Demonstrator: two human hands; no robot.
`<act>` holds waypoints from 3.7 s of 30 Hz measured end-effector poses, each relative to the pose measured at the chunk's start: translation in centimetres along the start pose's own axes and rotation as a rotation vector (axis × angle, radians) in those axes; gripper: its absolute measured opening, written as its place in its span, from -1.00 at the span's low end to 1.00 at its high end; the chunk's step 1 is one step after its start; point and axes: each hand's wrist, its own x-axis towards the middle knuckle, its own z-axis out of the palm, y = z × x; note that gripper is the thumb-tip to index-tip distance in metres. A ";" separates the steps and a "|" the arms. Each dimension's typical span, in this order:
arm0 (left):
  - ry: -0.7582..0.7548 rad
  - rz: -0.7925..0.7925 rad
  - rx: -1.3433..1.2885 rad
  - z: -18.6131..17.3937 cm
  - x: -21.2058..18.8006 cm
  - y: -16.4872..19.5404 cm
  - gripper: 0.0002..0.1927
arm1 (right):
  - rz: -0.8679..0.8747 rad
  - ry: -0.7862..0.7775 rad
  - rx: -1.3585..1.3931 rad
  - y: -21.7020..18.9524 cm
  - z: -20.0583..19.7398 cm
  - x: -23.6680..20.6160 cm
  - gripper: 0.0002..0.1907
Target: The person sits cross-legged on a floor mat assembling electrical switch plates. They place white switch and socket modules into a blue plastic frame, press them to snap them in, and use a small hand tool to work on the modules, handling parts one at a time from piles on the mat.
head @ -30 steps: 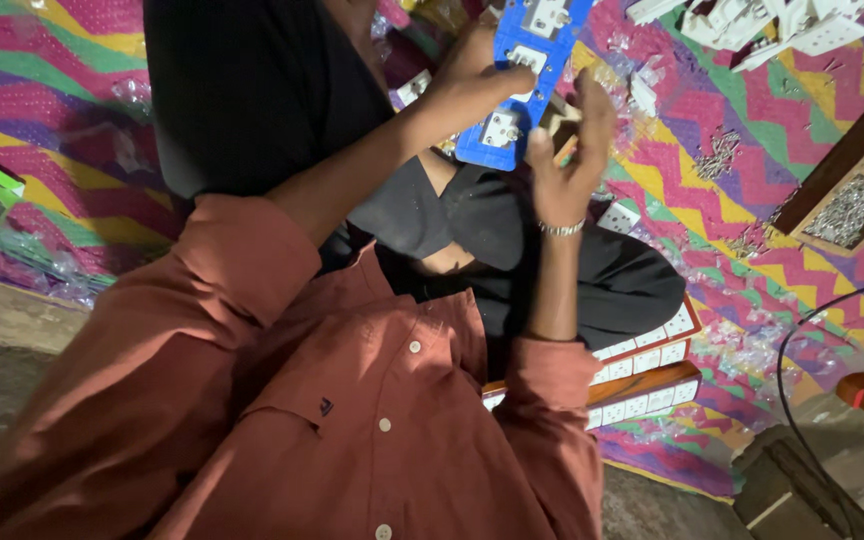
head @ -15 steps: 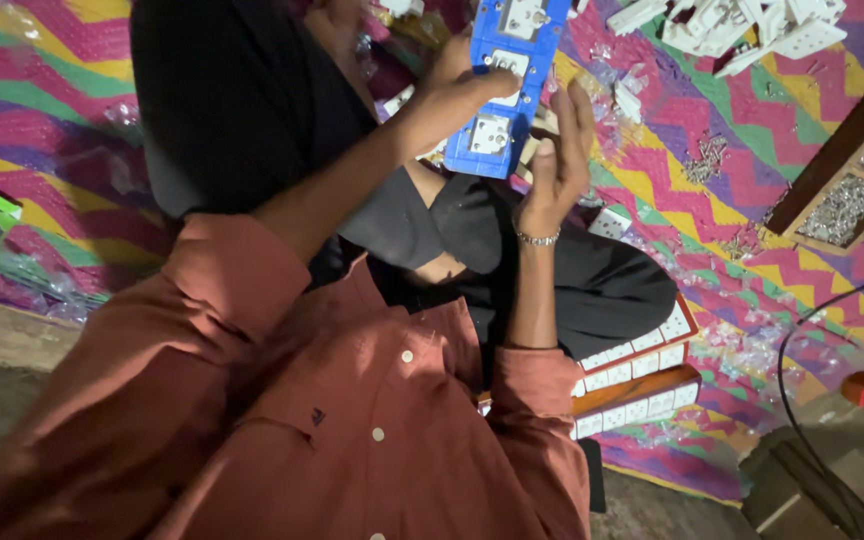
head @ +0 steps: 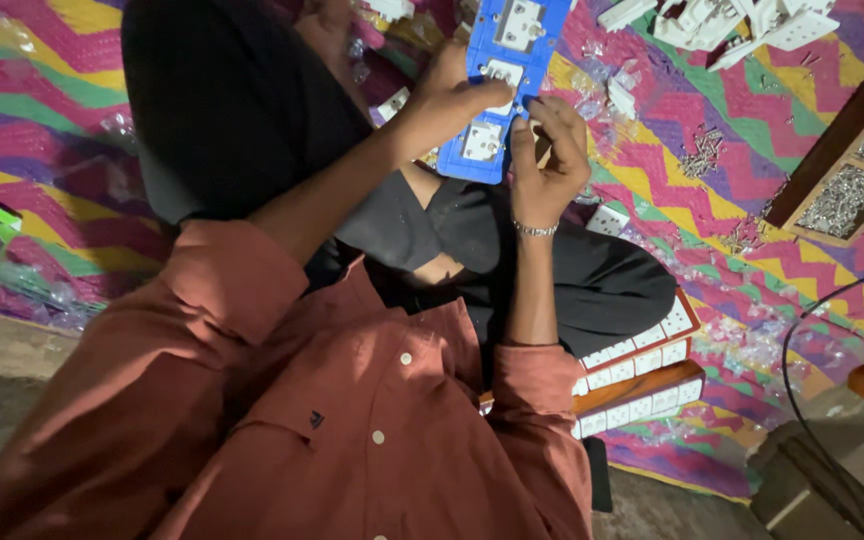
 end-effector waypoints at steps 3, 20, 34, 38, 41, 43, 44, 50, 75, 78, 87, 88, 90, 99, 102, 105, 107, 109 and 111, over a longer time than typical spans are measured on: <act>0.019 0.045 0.103 -0.2 0.1 0.4 -0.87 | -0.121 -0.043 -0.045 0.0 -0.2 0.1 -0.78; 0.024 0.138 0.377 -0.4 -0.4 1.1 -0.83 | -0.125 -0.022 -0.232 -0.8 0.3 0.2 -0.86; 0.044 0.163 0.429 -0.2 -0.7 0.7 -0.84 | -0.111 -0.166 -0.327 -1.6 -1.1 0.5 -0.84; 0.034 0.193 0.345 -0.4 -0.5 0.8 -0.86 | -0.229 -0.142 -0.338 -1.5 -1.2 0.1 -0.83; 0.030 0.181 0.366 -0.2 -0.4 0.8 -0.87 | -0.157 -0.155 -0.258 -1.4 -1.3 -0.1 -0.74; 0.044 0.226 0.260 0.0 -0.5 0.9 -0.84 | -0.140 -0.151 -0.181 -1.2 -1.3 -0.1 -0.72; 0.036 0.189 0.255 0.1 -0.6 0.9 -0.85 | -0.153 -0.132 -0.133 -1.0 -1.3 -0.1 -0.75; 0.002 0.165 0.151 0.2 -0.8 1.3 -0.85 | -0.038 -0.146 0.051 -0.4 -1.5 -0.7 -0.74; 0.007 0.149 0.260 0.1 -1.1 1.3 -0.84 | 0.109 -0.153 0.099 2.0 -2.0 -1.7 -0.63; 0.034 0.237 0.408 0.1 -1.2 1.4 -0.79 | -0.069 -0.170 0.085 1.2 -2.1 -1.1 -0.79; 0.060 0.089 0.389 0.7 -1.9 1.3 -0.76 | -0.264 -0.145 -0.418 -2.3 -1.1 -0.4 -0.90; 0.057 0.053 0.361 0.7 -1.9 1.2 -0.76 | -0.289 -0.154 -0.423 -2.5 -1.0 -0.4 -0.89; 0.082 0.163 0.549 0.7 -1.8 1.1 -0.78 | -0.343 -0.158 -0.425 -2.7 -0.7 -0.4 -0.88; 0.078 0.168 0.512 1.0 -1.9 0.4 -0.70 | -0.368 -0.131 -0.525 -2.4 0.1 -0.2 -0.89; 0.081 0.178 0.507 1.0 -1.9 0.2 -0.70 | -0.344 -0.125 -0.537 -2.5 0.3 -0.3 -0.88; 0.085 0.158 0.487 1.0 -2.2 0.0 -0.69 | -0.338 -0.124 -0.524 -2.4 0.4 -0.5 -0.90; 0.039 0.219 0.575 0.9 -2.5 -0.2 -0.74 | -0.318 -0.106 -0.531 -2.3 0.5 -0.7 -0.92; -0.053 0.385 0.763 1.1 -2.9 -0.6 -0.80 | -0.288 -0.093 -0.493 -1.9 0.5 -0.9 -0.92; -0.020 0.156 0.238 1.6 -3.0 -1.1 -0.65 | -0.250 -0.083 -0.412 -1.4 0.5 -1.1 -0.89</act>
